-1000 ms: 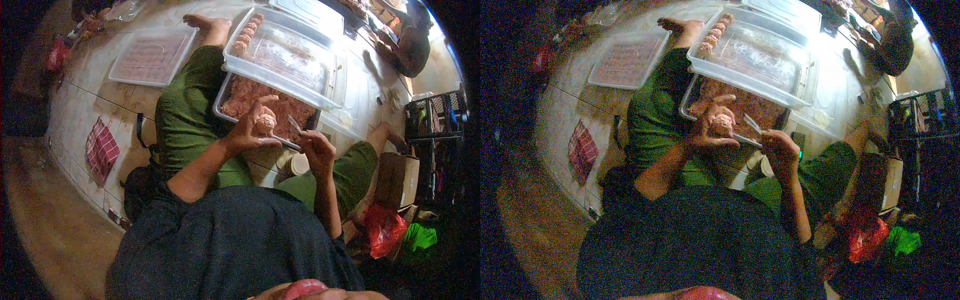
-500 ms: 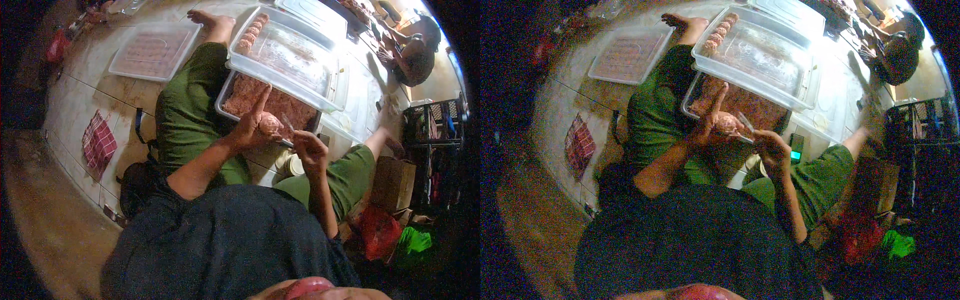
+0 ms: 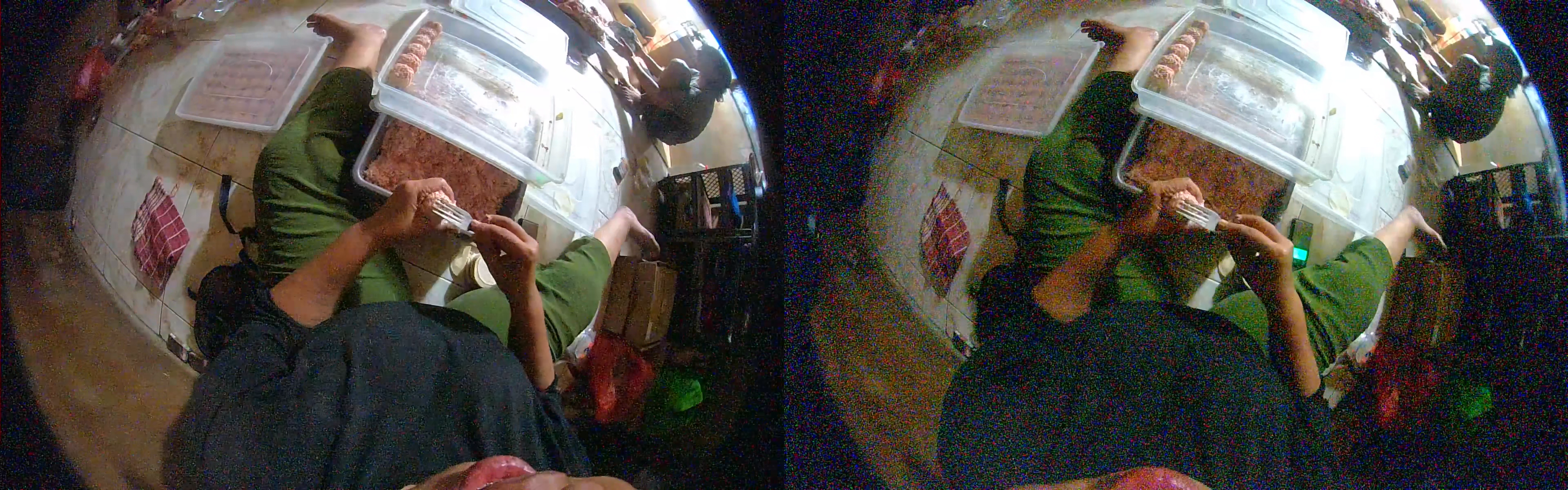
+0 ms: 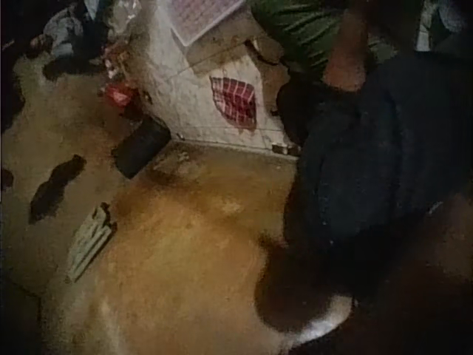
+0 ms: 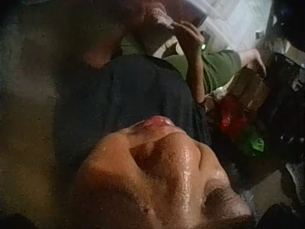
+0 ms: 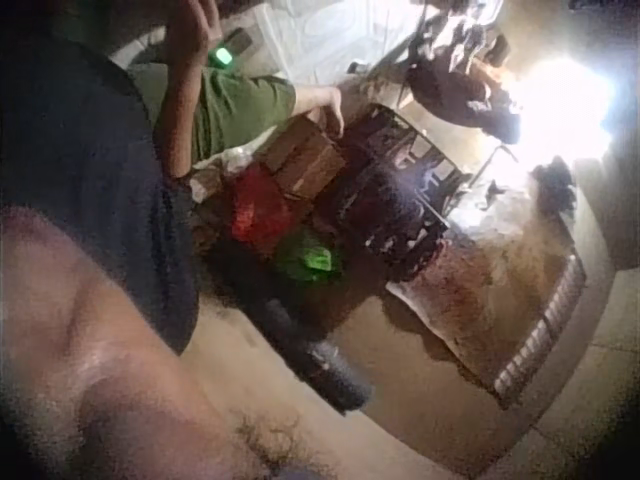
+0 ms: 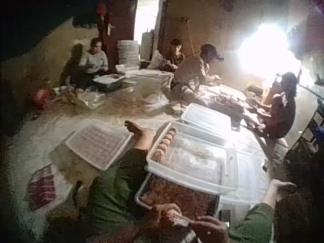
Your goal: The person scoops a meat mixture onto a circular wrapper, pinches the edges together to form a dumpling, and places it into a storage container.
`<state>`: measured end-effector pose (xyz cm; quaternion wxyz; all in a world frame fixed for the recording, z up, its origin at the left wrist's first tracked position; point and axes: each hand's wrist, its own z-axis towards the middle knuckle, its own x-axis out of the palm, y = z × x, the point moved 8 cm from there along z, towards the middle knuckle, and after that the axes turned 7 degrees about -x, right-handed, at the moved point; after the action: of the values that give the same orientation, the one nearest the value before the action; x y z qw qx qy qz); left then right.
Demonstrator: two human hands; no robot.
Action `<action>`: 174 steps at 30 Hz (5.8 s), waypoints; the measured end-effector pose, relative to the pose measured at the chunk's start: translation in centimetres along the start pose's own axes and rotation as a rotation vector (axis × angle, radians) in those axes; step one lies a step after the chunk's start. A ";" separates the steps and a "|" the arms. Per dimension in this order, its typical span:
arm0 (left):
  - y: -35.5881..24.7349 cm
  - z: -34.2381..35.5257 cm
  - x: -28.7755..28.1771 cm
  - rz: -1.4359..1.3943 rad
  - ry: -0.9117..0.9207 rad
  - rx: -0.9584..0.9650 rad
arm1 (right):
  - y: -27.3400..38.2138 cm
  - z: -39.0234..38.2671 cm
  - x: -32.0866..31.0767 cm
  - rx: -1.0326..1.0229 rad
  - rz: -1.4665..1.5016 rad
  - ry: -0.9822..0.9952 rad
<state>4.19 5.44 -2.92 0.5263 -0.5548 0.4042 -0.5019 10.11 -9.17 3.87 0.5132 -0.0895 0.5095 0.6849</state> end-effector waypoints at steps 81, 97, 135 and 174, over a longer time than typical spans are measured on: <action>3.4 4.2 -4.1 1.209 -0.413 0.231 | -26.7 -15.2 -7.0 0.645 -0.020 0.084; -1.8 0.0 -7.9 0.603 -0.587 0.370 | -15.3 -6.9 -8.7 0.654 0.445 0.281; 1.3 0.1 -17.0 0.071 -0.746 0.239 | -3.7 15.8 4.1 0.077 0.079 -0.029; 1.9 4.5 8.2 0.686 0.009 0.421 | -11.9 -10.0 -5.5 0.547 -0.026 0.184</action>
<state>10.17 -1.95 -3.43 0.7637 -0.2654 0.4566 -0.3712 18.09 -20.98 -4.42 0.4789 -0.0162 0.7183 0.5044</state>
